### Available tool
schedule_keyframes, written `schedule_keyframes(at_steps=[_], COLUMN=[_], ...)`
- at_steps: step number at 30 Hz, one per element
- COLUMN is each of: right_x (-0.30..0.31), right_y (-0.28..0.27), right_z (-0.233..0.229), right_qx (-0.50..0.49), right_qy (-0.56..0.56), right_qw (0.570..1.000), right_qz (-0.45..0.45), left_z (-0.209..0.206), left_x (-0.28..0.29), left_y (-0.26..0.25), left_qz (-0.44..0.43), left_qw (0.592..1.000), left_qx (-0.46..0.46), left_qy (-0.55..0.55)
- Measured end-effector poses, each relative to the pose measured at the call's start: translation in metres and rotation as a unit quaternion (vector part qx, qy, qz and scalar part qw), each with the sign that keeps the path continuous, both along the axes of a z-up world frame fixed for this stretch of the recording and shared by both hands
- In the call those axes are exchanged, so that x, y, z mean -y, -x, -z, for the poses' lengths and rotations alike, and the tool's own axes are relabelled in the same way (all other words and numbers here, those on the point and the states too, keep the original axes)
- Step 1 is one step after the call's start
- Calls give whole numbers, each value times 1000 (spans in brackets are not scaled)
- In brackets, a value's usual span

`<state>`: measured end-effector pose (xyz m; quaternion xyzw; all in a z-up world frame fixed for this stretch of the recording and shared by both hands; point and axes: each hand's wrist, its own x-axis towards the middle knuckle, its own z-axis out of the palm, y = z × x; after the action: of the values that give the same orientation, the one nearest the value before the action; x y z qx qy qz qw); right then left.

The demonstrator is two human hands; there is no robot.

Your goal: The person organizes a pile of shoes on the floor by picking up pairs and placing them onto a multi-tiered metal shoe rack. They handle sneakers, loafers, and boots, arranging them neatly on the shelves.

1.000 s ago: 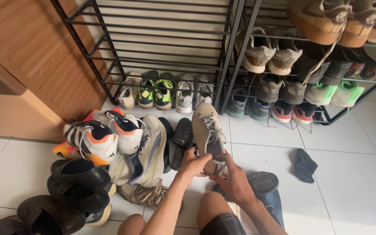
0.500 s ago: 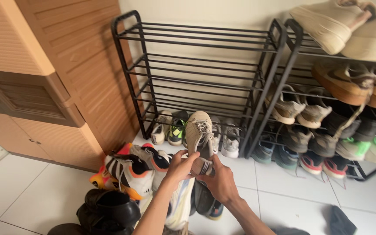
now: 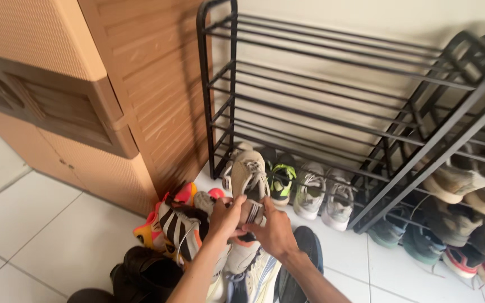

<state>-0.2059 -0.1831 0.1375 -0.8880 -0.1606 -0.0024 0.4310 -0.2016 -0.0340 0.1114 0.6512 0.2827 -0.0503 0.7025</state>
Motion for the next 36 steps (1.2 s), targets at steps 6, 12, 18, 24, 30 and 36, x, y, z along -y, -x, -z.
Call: schedule_keyframes(at_steps=[6, 12, 18, 24, 30, 36], right_x=[-48, -86, -111, -132, -155, -169], right_y=[-44, -108, -192, -246, -273, -272], right_z=[19, 39, 76, 110, 127, 130], right_qx=[-42, 4, 4, 31, 45, 51], right_qy=[54, 45, 89, 114, 119, 102], right_qw=[997, 998, 995, 992, 990, 991], right_qz=[23, 36, 48, 53, 65, 74], left_z=[25, 27, 56, 99, 136, 149], left_x=[-47, -68, -89, -107, -125, -131], left_y=[-40, -100, -176, -236, -278, -284], left_qz=[21, -7, 20, 15, -25, -70], left_qw=[999, 999, 995, 993, 988, 985], left_qx=[50, 38, 81, 97, 104, 98], left_qy=[5, 15, 53, 61, 107, 124])
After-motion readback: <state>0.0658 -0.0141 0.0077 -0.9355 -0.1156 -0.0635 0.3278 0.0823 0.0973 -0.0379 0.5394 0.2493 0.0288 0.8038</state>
